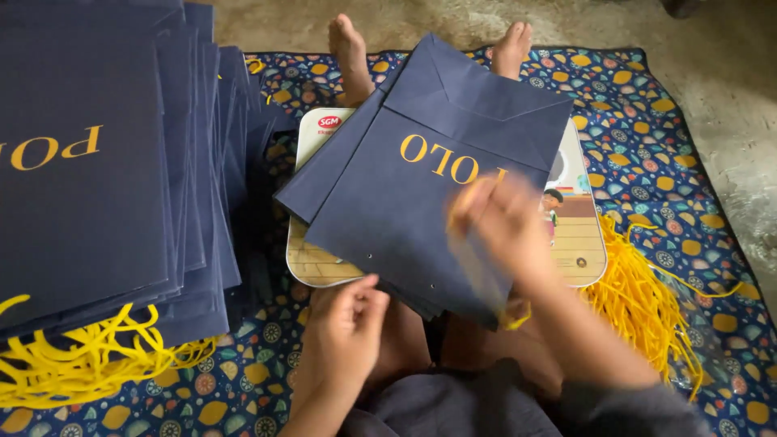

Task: Attaching yellow cord handles to blue paper bags by threading them through pre-punched holes.

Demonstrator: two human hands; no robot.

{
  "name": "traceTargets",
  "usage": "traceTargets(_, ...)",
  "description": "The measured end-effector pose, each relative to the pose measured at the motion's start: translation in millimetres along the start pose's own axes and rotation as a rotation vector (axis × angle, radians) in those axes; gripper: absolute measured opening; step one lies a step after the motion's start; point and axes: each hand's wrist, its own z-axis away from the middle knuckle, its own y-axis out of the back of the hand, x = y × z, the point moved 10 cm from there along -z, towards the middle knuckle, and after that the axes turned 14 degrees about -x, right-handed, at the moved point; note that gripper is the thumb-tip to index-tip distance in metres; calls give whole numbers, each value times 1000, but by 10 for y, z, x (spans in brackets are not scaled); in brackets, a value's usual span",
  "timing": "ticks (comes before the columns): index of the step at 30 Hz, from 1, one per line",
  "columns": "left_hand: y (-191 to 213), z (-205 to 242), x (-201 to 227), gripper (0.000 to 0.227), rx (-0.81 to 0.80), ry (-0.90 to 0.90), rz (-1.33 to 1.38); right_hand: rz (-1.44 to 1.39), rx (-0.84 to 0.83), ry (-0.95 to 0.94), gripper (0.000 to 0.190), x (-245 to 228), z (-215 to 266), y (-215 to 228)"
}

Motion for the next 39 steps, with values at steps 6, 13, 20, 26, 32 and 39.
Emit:
traceTargets(6,-448,277,-929,52,94,606,933,339,503,612,31,-1551,-442,1249)
traceTargets(13,-490,233,-900,59,83,731,1036,43,74,346,12,-868,-459,210)
traceTargets(20,-520,151,-786,54,126,671,1079,204,-170,48,13,411,-57,-919)
traceTargets(26,-576,11,-706,49,221,670,1230,130,-175,121,19,458,-36,-888)
traceTargets(32,-589,-173,-605,49,122,484,1036,55,-145,-159,19,765,6,-830)
traceTargets(39,-561,-104,-762,38,160,279,742,42,-226,-226,7,595,-135,-858)
